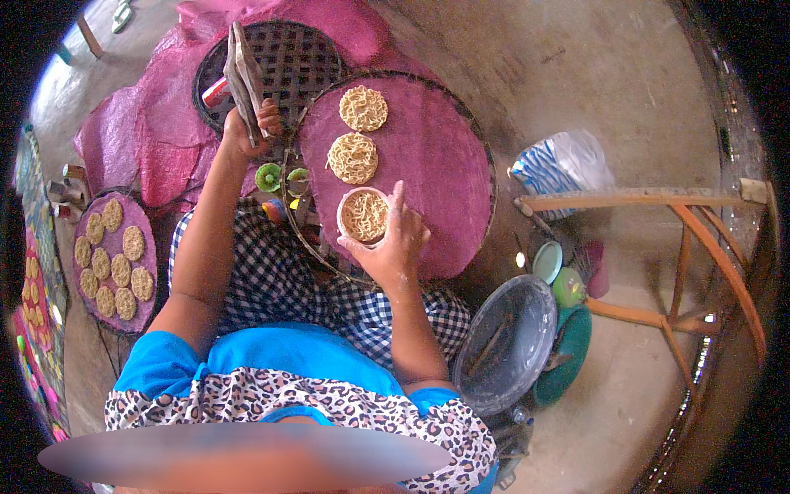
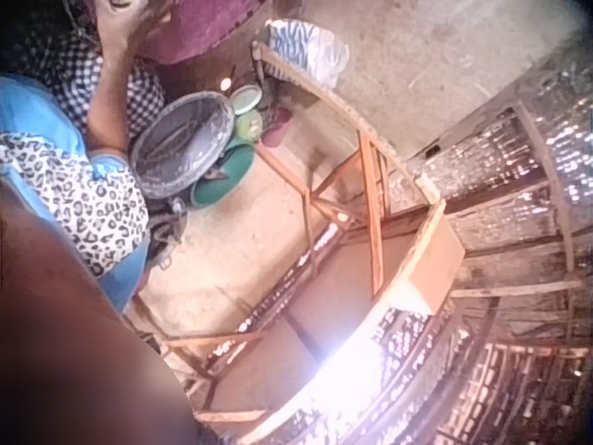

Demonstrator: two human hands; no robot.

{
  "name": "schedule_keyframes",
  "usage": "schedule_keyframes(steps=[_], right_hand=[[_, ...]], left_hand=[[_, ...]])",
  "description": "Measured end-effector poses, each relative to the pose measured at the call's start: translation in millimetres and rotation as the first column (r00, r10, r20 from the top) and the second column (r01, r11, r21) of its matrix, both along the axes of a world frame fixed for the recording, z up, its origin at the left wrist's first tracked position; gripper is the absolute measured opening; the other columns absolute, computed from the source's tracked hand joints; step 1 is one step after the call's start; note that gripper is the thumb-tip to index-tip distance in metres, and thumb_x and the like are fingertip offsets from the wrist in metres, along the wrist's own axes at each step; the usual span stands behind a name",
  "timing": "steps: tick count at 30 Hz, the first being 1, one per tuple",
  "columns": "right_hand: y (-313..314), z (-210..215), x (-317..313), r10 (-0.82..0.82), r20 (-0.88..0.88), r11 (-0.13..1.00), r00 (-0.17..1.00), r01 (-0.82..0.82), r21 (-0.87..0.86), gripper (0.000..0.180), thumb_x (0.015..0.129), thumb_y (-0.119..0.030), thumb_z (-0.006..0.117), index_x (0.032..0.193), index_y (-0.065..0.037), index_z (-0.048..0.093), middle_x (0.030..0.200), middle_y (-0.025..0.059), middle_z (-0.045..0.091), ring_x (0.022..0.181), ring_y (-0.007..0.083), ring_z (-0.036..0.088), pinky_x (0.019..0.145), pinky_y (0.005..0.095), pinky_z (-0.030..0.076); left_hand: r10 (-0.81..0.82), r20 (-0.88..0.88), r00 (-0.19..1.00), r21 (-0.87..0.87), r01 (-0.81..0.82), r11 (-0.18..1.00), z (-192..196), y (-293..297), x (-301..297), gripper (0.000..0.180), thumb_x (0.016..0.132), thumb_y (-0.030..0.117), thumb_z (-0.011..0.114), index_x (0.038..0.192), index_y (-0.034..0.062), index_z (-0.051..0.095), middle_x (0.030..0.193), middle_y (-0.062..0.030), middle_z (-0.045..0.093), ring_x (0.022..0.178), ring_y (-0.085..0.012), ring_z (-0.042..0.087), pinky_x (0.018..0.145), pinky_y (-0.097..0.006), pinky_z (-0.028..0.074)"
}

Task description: The person sits on the floor and uses a manual noodle press to extrude dough into thin strands, placing the resulting noodle nests onto a woven tray. The person repeatedly scoops dough from a bowl, loads it into the press, and extrudes it, then arranges the finished noodles on the tray.

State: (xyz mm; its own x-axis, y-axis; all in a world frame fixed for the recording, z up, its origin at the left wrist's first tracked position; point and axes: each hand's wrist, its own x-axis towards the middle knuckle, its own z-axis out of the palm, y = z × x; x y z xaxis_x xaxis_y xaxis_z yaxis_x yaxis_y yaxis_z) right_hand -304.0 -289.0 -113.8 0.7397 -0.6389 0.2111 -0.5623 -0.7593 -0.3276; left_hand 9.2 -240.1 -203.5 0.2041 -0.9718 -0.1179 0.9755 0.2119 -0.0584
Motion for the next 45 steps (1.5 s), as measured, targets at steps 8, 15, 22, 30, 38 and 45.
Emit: schedule_keyframes(steps=[8,15,22,30,38,45], right_hand=[[0.9,1.2,-3.1,0.017,0.050,0.996,0.999,-0.022,0.091,0.108,0.056,-0.034,0.080,0.138,-0.005,0.016,0.120,0.0136,0.050,0.112,0.0323,0.043,0.094,0.0480,0.025],[-55.8,-15.2,-39.6,-0.243,0.345,0.955,0.906,0.162,0.247,0.099,0.064,-0.016,0.076,0.137,0.000,0.012,0.130,0.0174,0.041,0.122,0.0310,0.036,0.104,0.0418,0.020],[-91.1,-30.5,-76.2,0.014,0.336,0.990,0.942,0.035,-0.139,0.033,0.090,-0.022,0.046,0.103,0.006,0.059,0.120,0.0217,0.050,0.107,0.0308,0.051,0.091,0.0391,0.040],[-107.7,9.6,-66.8,0.162,0.404,0.976,0.900,-0.087,-0.199,0.039,0.091,-0.020,0.043,0.124,-0.001,0.044,0.101,0.0179,0.059,0.081,0.0223,0.058,0.082,0.0331,0.042],[-76.6,29.6,-39.6,0.136,0.698,0.818,0.703,-0.477,0.321,0.050,0.085,-0.016,0.055,0.131,-0.009,0.038,0.126,0.0126,0.046,0.116,0.0216,0.042,0.094,0.0336,0.034],[-83.5,-4.4,-51.1,0.099,0.619,0.913,0.779,-0.318,0.255,0.041,0.089,-0.036,0.048,0.116,-0.006,0.056,0.088,0.0089,0.062,0.075,0.0126,0.056,0.063,0.0244,0.045]], left_hand=[[0.084,0.117,0.990,0.377,-0.123,0.918,2.8,-2.6,9.7,0.044,0.085,0.045,0.026,0.075,0.0054,0.041,0.055,-0.0043,0.040,0.043,-0.0172,0.037,0.041,-0.031,0.032],[0.139,0.313,0.939,0.646,-0.318,0.694,-34.1,-20.9,12.6,0.045,0.085,0.045,0.026,0.078,0.0050,0.044,0.053,-0.0062,0.044,0.039,-0.0171,0.041,0.034,-0.029,0.034],[0.081,0.377,0.923,0.610,-0.313,0.728,-65.4,-33.9,14.1,0.075,0.082,0.064,0.030,0.130,0.0071,0.030,0.086,-0.0201,0.053,0.053,-0.0263,0.052,0.047,-0.040,0.045],[-0.274,0.867,0.416,0.414,-0.908,-0.068,-16.3,-7.4,-33.6,0.048,0.078,0.046,0.055,0.109,0.0102,0.053,0.114,-0.0162,0.044,0.108,-0.0348,0.041,0.089,-0.046,0.036],[0.133,0.990,-0.055,-0.132,-0.721,0.680,100.7,-7.1,-164.7,0.038,0.085,0.033,0.055,0.105,0.0008,0.056,0.107,-0.0135,0.053,0.102,-0.0238,0.050,0.089,-0.035,0.039],[0.135,0.962,-0.237,-0.238,-0.489,0.839,118.2,-5.8,-225.0,0.036,0.087,0.033,0.053,0.100,0.0003,0.058,0.105,-0.0143,0.053,0.103,-0.0246,0.050,0.090,-0.035,0.038]])
